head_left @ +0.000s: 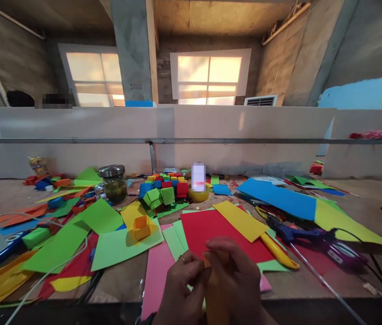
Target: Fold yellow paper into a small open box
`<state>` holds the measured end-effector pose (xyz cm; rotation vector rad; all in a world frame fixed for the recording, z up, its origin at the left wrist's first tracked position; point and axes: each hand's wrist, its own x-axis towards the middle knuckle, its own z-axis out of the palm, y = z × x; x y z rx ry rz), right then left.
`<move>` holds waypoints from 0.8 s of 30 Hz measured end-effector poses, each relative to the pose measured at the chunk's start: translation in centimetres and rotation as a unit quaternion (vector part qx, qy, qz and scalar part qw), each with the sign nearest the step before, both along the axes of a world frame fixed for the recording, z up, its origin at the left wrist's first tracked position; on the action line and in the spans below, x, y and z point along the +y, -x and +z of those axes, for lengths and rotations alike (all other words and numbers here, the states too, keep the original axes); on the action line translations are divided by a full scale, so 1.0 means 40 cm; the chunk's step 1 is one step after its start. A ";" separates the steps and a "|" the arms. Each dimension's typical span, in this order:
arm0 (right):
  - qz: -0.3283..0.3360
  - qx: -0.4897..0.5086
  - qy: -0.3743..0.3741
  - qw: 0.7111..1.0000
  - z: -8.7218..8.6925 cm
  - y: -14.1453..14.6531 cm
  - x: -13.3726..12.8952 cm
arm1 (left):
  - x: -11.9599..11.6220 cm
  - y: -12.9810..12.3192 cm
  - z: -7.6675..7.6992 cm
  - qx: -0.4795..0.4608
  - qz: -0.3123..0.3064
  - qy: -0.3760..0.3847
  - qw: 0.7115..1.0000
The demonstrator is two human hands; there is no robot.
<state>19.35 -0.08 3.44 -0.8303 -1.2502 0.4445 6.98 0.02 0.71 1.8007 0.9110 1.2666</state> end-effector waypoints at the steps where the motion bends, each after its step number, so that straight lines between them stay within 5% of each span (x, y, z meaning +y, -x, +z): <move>1: 0.013 0.005 0.021 1.000 0.000 -0.006 -0.001 | 0.001 0.001 0.001 0.005 0.005 0.002 1.000; 8: 0.129 -0.003 0.202 0.971 0.010 -0.044 0.000 | -0.006 0.009 0.027 0.033 0.020 -0.004 0.999; 24: 0.167 0.022 0.214 0.962 0.039 -0.058 0.001 | -0.017 0.007 0.057 0.058 0.022 -0.032 0.998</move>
